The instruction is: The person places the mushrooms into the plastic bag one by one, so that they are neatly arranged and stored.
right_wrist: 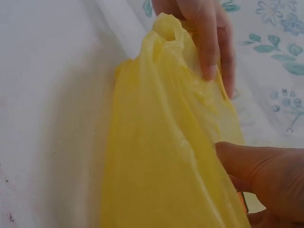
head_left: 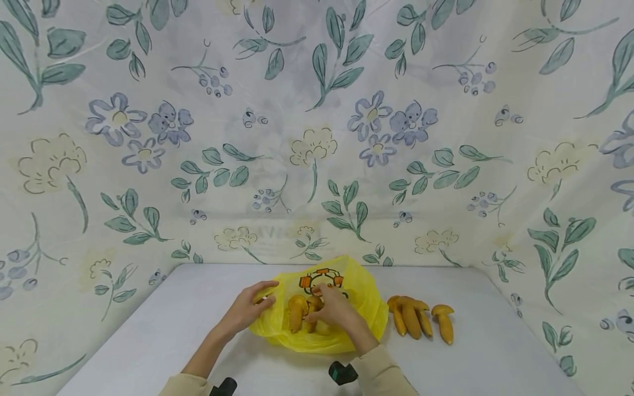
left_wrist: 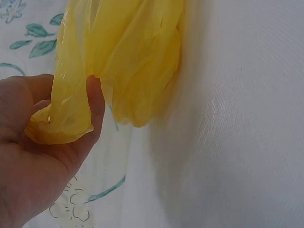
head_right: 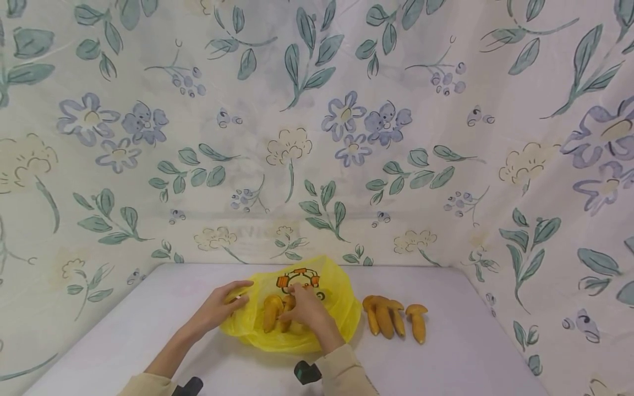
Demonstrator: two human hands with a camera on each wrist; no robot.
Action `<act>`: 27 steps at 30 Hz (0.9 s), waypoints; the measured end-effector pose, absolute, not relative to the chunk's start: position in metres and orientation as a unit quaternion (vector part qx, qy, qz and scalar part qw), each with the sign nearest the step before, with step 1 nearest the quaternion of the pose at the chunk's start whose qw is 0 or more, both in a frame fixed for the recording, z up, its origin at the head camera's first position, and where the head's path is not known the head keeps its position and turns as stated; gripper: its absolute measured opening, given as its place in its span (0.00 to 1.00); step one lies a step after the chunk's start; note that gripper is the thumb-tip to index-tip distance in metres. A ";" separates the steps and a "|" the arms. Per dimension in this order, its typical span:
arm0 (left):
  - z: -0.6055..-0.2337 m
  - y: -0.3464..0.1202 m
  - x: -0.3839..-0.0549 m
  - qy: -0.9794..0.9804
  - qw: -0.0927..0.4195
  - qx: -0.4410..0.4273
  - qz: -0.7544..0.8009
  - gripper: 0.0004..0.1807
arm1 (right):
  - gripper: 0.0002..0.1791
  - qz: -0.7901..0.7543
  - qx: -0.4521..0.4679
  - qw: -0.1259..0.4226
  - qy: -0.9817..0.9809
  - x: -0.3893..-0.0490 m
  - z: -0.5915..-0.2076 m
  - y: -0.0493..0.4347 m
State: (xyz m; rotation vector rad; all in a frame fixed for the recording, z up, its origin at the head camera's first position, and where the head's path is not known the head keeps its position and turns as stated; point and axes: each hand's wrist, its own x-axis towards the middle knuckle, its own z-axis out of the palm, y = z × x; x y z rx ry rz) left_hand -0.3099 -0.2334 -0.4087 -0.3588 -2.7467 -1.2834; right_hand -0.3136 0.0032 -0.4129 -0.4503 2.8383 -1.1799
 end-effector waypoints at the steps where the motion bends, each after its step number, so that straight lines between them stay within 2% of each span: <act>1: -0.409 -0.233 -0.310 -0.899 0.044 -0.117 -0.420 0.21 | 0.33 -0.378 -0.147 0.016 0.914 -0.313 -0.412 0.004; 27: -0.410 -0.235 -0.311 -0.899 0.052 -0.127 -0.415 0.21 | 0.35 -0.325 -0.167 -0.016 0.931 -0.300 -0.397 0.032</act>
